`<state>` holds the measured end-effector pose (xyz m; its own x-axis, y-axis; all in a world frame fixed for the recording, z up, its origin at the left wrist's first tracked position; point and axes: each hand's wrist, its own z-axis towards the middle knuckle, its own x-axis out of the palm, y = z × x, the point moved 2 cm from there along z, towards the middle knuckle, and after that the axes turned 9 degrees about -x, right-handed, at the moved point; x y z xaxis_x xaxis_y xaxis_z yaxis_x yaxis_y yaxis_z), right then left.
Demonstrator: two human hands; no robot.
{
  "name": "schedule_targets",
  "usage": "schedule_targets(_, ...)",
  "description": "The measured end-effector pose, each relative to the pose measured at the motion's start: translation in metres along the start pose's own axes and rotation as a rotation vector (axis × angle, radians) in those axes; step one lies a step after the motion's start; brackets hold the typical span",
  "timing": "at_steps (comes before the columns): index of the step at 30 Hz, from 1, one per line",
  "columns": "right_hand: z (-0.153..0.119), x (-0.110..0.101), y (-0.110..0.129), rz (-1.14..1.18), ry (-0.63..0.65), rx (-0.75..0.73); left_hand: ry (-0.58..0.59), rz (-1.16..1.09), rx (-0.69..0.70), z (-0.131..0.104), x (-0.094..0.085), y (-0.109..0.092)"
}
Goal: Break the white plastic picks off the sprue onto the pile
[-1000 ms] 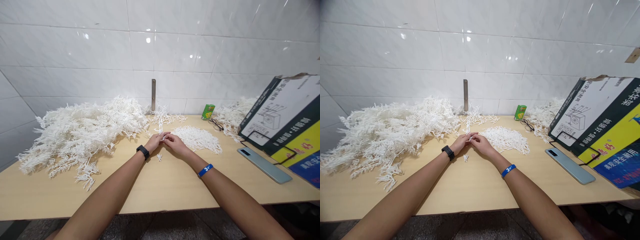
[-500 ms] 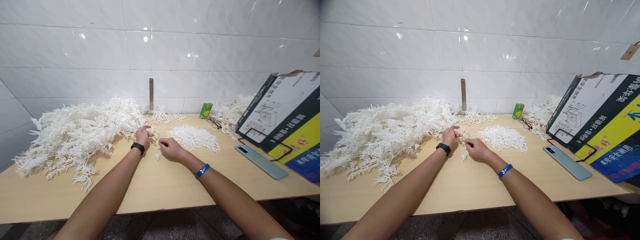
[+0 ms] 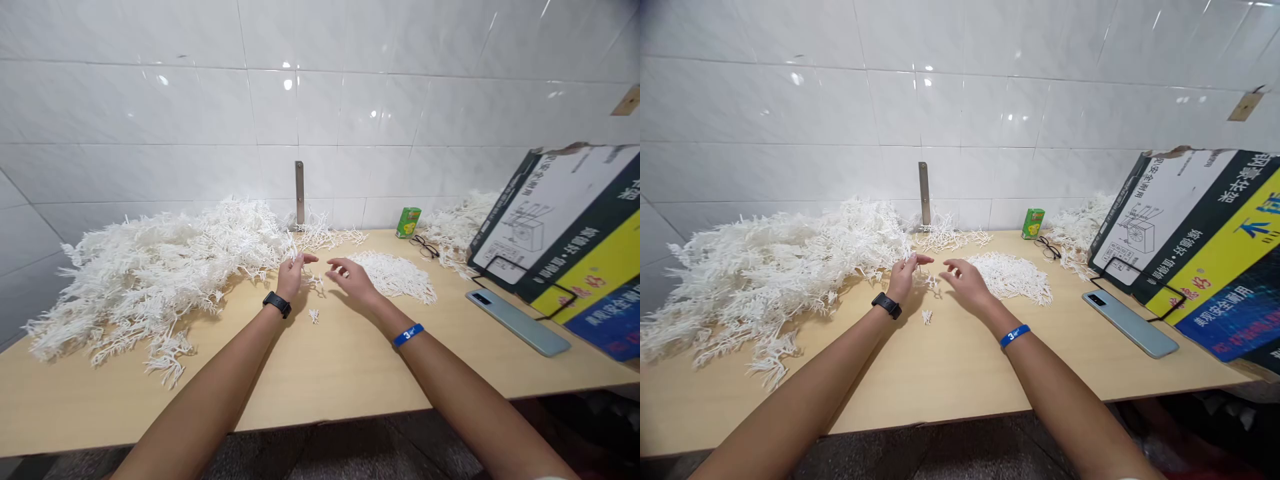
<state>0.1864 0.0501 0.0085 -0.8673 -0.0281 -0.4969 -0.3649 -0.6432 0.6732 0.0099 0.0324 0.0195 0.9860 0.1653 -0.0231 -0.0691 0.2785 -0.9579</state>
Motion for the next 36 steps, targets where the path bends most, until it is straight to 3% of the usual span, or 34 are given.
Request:
schedule_targets(5, -0.006, 0.025, 0.012, -0.001, 0.273, -0.178, 0.148, -0.262, -0.123, -0.005, 0.004, -0.001)
schedule_targets(8, -0.007, 0.026, 0.006, -0.089, 0.285, -0.177, 0.156, -0.361, -0.197, -0.005, 0.005, 0.001)
schedule_targets(11, -0.006, 0.021, 0.000, -0.139, 0.179, -0.167, 0.078, -0.350, -0.217, -0.001, 0.000, 0.004)
schedule_targets(17, 0.002, 0.000, 0.002, -0.180, -0.193, -0.229, -0.164, -0.303, -0.208, 0.004, -0.010, 0.010)
schedule_targets(24, -0.001, -0.022, 0.025, -0.249, -0.608, -0.513, -0.168, -0.226, -0.178, 0.007, -0.009, 0.016)
schedule_targets(32, -0.004, -0.027, 0.032, -0.293, -0.654, -0.625, -0.127, 0.051, -0.168, 0.009, -0.004, 0.031)
schedule_targets(36, -0.006, -0.022, 0.037, -0.329, -0.551, -0.728, -0.153, 0.155, -0.152, 0.006, 0.000, 0.030)
